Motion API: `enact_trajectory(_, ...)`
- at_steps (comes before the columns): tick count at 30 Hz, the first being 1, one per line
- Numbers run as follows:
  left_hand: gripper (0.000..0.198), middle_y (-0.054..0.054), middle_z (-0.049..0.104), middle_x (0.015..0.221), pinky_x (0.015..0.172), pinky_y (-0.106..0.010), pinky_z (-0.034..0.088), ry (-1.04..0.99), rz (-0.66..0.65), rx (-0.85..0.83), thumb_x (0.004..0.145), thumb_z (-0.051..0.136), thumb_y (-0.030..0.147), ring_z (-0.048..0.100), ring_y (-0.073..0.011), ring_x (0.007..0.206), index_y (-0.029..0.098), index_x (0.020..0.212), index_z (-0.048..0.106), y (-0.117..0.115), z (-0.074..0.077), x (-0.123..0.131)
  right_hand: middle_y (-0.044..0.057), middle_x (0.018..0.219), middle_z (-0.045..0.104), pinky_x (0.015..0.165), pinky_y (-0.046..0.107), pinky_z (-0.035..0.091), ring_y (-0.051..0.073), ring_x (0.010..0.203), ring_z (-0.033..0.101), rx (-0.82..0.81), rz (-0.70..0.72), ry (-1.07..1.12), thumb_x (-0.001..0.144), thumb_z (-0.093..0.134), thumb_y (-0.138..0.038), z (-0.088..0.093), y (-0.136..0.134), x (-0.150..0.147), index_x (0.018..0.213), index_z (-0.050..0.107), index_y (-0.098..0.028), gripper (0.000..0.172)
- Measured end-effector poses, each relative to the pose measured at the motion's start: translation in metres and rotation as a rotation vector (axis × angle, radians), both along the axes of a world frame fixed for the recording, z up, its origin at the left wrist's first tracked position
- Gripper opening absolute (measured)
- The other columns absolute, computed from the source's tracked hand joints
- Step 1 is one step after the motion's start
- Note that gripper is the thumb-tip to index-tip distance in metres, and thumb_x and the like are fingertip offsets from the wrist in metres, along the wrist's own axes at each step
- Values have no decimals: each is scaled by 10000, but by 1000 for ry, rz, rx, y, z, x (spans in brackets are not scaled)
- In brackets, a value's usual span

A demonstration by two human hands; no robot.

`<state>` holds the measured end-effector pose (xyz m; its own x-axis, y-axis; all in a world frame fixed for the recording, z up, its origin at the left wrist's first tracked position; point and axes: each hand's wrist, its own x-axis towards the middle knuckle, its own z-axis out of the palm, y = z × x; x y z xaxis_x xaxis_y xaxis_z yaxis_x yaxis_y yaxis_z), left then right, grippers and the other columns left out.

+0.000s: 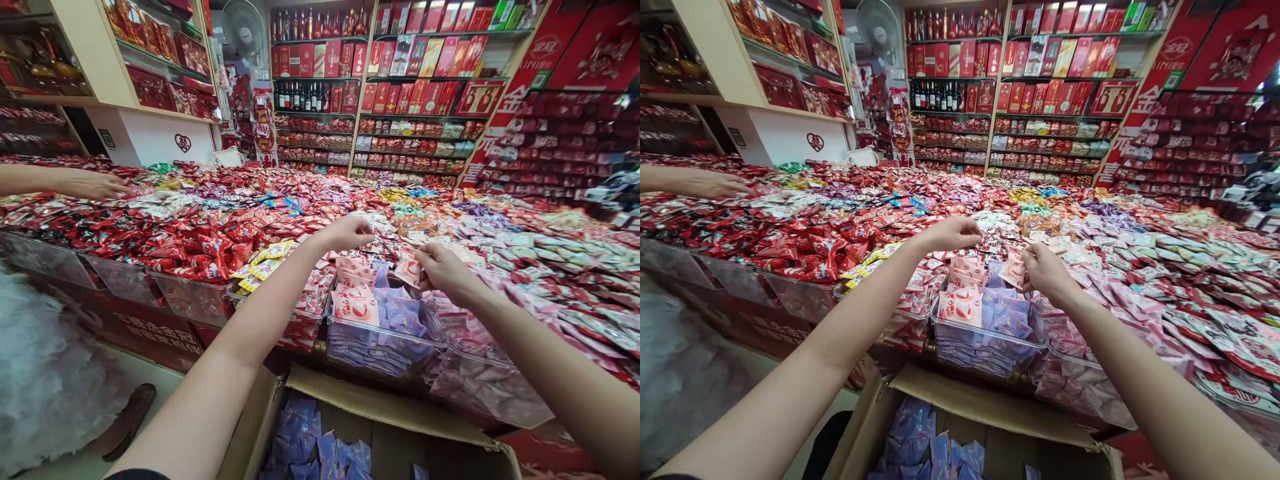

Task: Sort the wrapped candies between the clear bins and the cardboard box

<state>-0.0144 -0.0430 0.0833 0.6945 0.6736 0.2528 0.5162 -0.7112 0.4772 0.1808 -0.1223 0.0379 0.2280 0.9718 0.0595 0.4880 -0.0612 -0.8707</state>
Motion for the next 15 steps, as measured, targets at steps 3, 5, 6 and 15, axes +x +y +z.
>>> enact_trajectory(3,297,-16,606,619,504,-207,355,319,-27,-103,718,523,414,522,-108,559,135,697,625,-20,7,-9,-43,474,431,425,252,412,119,395,459,46,26,-139,821,368,-314,1,-12,2,777,404,-217,113)
enact_trajectory(5,360,-16,624,648,500,-209,346,457,-34,-139,634,579,507,531,-121,573,157,693,635,-34,5,-15,-25,503,468,454,249,390,124,429,470,74,39,-306,813,374,-312,1,-19,3,794,447,-210,127)
enact_trajectory(6,394,-18,639,693,508,-209,348,498,-26,-144,583,608,536,540,-130,599,171,727,642,-41,2,-17,-13,530,494,478,249,384,128,458,482,84,42,-387,808,380,-302,1,-21,3,810,470,-206,132)
enact_trajectory(15,615,-67,654,957,697,-244,403,522,29,-130,443,683,577,576,-223,860,214,936,622,-63,-21,-23,0,620,561,458,222,317,121,508,473,122,84,-493,760,452,-303,-13,-17,-5,909,456,-186,190)
